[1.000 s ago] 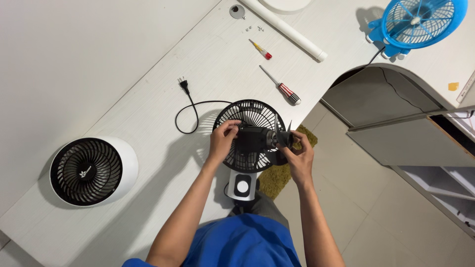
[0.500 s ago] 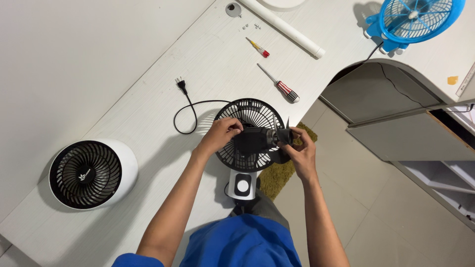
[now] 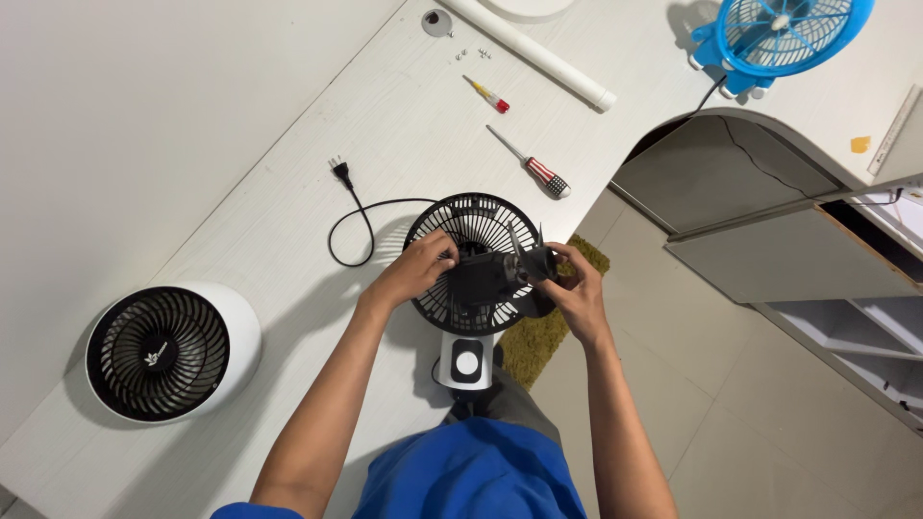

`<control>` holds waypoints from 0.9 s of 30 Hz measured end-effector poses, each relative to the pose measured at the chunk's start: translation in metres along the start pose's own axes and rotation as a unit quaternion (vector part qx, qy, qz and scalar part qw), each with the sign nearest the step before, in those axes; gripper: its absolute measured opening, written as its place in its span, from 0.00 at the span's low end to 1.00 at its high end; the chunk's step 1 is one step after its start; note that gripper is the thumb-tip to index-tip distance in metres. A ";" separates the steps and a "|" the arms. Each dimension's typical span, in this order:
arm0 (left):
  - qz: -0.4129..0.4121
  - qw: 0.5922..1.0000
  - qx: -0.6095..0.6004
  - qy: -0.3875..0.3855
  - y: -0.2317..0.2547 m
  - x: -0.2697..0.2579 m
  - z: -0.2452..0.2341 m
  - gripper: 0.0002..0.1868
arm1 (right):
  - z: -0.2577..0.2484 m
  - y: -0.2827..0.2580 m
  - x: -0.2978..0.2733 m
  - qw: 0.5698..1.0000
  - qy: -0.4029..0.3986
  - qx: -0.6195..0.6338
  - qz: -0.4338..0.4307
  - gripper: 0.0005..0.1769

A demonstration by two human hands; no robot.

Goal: The person disassembles a small electric fan by removing the front grille and fan blades using a screwdriver, then reassembles the components. The person places the removed parts on the table and later reattaches them to the fan base.

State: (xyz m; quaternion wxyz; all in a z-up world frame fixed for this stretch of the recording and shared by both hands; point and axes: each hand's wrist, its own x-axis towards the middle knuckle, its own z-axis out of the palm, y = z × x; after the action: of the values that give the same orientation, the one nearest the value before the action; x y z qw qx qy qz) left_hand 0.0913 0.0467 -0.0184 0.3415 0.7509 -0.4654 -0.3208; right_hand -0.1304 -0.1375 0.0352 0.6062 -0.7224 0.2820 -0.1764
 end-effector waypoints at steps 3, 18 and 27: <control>0.001 1.000 0.001 -0.018 -0.006 0.005 0.004 0.08 | -0.002 -0.003 -0.001 0.998 -0.027 -0.027 -0.044 0.28; 0.001 0.980 -0.121 0.159 0.016 0.014 -0.004 0.13 | 0.003 -0.007 -0.002 1.000 0.011 0.027 -0.004 0.30; -0.071 0.974 -0.133 0.170 0.021 0.026 -0.004 0.06 | -0.008 -0.007 -0.005 0.996 0.037 0.081 -0.008 0.27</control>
State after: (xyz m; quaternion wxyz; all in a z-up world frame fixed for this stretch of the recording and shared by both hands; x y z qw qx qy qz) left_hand 0.0938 0.0170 -0.0034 0.4884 0.7738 -0.2990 -0.2707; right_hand -0.1372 -0.1397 0.0442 0.6508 -0.6658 0.2834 -0.2300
